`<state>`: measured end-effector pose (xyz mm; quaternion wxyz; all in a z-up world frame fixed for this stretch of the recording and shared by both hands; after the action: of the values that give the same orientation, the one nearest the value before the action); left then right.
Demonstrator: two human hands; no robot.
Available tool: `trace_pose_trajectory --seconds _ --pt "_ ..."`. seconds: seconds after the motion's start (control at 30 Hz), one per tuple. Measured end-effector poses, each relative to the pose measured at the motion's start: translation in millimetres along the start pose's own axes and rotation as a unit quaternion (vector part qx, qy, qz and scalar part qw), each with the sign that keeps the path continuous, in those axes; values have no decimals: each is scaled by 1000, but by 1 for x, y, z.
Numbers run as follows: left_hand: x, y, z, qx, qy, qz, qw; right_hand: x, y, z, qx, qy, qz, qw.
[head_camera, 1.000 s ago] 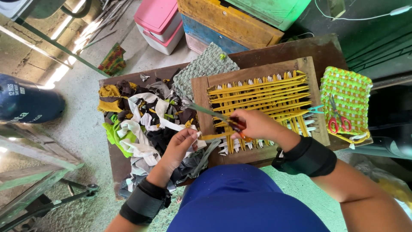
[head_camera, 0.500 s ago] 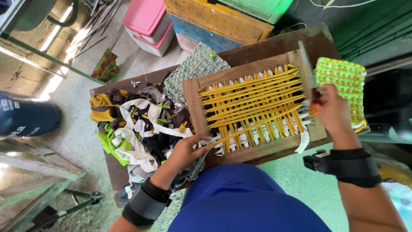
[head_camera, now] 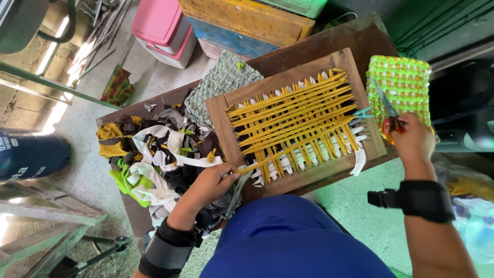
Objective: Weaving strips of fabric through a wooden loom to create a hand-made rug.
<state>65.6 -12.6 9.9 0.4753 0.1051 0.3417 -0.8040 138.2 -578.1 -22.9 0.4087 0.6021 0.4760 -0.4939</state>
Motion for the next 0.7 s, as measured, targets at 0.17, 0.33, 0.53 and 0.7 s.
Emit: trace_pose_trajectory --seconds 0.17,0.33,0.53,0.7 --pt "-6 -4 -3 45 -14 27 999 -30 -40 -87 -83 220 -12 972" --pt "-7 -5 4 90 -47 32 994 -20 -76 -222 -352 174 -127 911" --pt "19 -14 -7 51 -31 -49 997 -5 -65 -312 -468 76 -164 865" --pt "16 -28 9 128 -8 -39 991 -34 -33 -388 -561 48 -108 820"
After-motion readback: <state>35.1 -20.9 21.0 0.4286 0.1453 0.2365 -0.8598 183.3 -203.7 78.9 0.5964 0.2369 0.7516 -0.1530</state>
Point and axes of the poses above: each hand's wrist, its own y-axis towards the middle knuckle, its own x-axis out of the palm, z = x × y, the point moved 8 cm from there along y, towards the middle knuckle, and after that the axes turned 5 degrees about -x, right-handed, at the moved point
